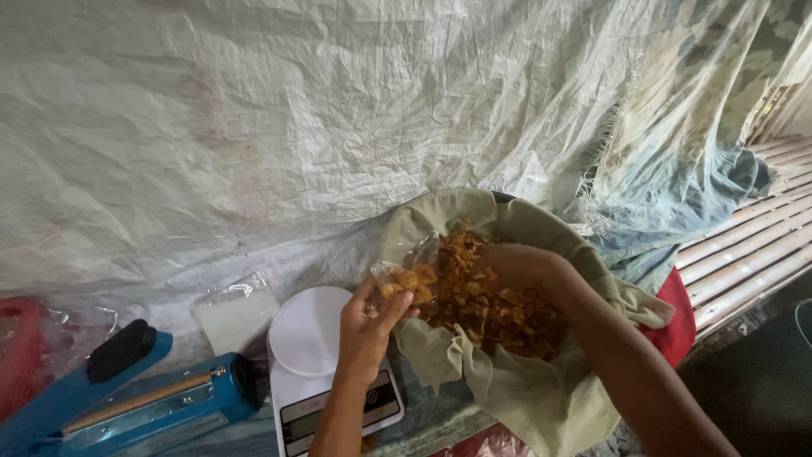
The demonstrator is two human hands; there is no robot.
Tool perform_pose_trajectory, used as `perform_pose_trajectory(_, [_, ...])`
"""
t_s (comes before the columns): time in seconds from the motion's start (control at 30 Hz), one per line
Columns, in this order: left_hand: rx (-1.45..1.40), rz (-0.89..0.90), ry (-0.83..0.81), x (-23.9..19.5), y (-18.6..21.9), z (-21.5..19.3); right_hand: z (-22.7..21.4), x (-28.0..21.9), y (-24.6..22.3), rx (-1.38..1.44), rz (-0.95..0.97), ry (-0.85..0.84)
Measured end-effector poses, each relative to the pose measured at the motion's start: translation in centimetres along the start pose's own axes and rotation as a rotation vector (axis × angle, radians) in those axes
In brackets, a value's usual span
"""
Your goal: The person scoops dried chips from a cloth-lined bowl into a small plastic bag, places the bag on a digital scale to weigh it, and then uses a handheld heat sealer to seal the bag. The sealed package is then placed into a red basket.
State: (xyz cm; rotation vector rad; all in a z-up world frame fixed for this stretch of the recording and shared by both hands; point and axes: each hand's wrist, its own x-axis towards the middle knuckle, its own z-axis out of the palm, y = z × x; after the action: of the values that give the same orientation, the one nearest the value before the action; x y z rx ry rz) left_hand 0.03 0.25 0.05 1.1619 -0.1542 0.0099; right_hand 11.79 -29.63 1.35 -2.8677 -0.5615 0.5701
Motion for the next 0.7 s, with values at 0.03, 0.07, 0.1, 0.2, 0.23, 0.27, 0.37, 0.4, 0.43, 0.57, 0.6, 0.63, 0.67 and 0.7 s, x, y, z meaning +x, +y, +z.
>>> perform_pose_trajectory(0.03, [0.011, 0.008, 0.000, 0.0, 0.0, 0.0, 0.0, 0.9, 0.7, -0.021, -0.067, -0.001])
perform_pose_trajectory(0.07, [0.022, 0.016, -0.001, 0.0, -0.1, -0.1, -0.1, 1.7, 1.5, -0.042, -0.135, -0.001])
perform_pose_trajectory(0.1, [0.033, 0.024, -0.003, 0.0, -0.1, 0.0, -0.1, 2.3, 2.2, -0.063, -0.201, 0.001])
perform_pose_trajectory(0.2, [0.029, 0.015, 0.000, 0.1, -0.3, 0.0, -0.1, 3.9, 2.8, -0.078, -0.210, -0.043])
perform_pose_trajectory(0.23, [0.013, 0.017, -0.002, 0.2, -0.3, 0.0, 0.0, 4.1, 2.8, -0.072, -0.204, -0.046])
perform_pose_trajectory(0.27, [-0.003, 0.019, -0.003, 0.2, -0.3, 0.0, 0.1, 4.3, 2.6, -0.067, -0.198, -0.049])
perform_pose_trajectory(0.37, [-0.021, 0.009, 0.002, 0.3, -0.4, -0.1, -0.4, 4.4, 2.2, 0.036, -0.170, 0.034])
perform_pose_trajectory(0.4, [-0.021, -0.001, 0.003, 0.4, -0.6, -0.2, -0.7, 4.2, 2.3, 0.087, -0.156, 0.077])
perform_pose_trajectory(0.43, [-0.011, 0.000, 0.000, 0.3, -0.7, -0.2, -0.7, 3.8, 2.6, 0.143, -0.137, 0.119])
perform_pose_trajectory(0.57, [0.019, 0.008, -0.011, 0.2, -0.7, 0.0, -1.1, 2.7, 2.9, 0.204, -0.180, 0.240])
perform_pose_trajectory(0.6, [0.023, 0.011, -0.011, 0.2, -0.5, 0.0, -1.5, 2.4, 2.5, 0.177, -0.221, 0.256])
perform_pose_trajectory(0.63, [0.022, -0.012, -0.005, 0.3, -0.5, 0.1, -2.1, 1.9, 2.1, 0.210, -0.160, 0.270])
perform_pose_trajectory(0.67, [0.021, -0.034, 0.001, 0.3, -0.4, 0.1, -2.8, 0.9, 1.5, 0.243, -0.098, 0.285])
perform_pose_trajectory(0.7, [0.020, -0.050, 0.008, 0.3, -0.3, 0.1, -3.8, 0.0, 0.5, 0.273, -0.042, 0.303])
